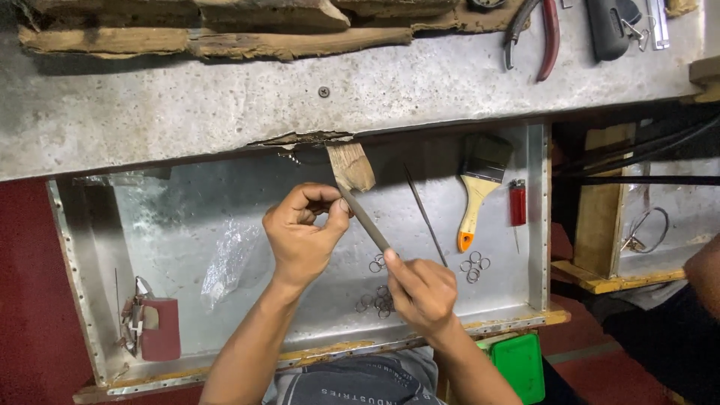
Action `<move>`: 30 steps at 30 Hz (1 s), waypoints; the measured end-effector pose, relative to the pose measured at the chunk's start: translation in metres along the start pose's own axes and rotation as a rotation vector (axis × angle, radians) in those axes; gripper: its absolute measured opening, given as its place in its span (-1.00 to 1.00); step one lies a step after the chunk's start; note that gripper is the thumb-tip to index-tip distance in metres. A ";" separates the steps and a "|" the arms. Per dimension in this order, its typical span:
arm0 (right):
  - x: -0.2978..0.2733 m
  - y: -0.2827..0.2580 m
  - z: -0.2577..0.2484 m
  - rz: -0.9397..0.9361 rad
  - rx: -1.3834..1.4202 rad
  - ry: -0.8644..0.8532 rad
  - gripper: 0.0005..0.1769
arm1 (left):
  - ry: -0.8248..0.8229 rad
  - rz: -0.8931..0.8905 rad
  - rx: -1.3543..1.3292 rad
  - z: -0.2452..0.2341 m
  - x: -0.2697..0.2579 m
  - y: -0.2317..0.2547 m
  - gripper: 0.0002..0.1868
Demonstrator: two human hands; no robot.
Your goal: Filing small metal rings on a jeweler's workbench to smooth edges or adjust shape.
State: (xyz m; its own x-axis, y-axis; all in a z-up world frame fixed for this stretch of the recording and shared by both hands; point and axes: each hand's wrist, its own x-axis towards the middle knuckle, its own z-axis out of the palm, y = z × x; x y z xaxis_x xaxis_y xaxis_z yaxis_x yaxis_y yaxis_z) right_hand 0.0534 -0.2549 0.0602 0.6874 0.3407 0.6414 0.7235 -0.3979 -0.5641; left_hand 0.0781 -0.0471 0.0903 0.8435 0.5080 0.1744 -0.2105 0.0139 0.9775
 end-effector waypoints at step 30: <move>0.021 -0.003 0.000 -0.055 -0.035 -0.021 -0.59 | 0.038 0.107 0.027 -0.001 0.000 -0.006 -0.92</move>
State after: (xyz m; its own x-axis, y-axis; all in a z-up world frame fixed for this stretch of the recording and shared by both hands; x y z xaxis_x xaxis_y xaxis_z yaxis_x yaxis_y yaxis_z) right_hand 0.0658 -0.2461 0.0753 0.6484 0.3806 0.6593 0.7576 -0.4073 -0.5099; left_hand 0.0789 -0.0466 0.0845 0.7972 0.5380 0.2740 -0.2847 -0.0652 0.9564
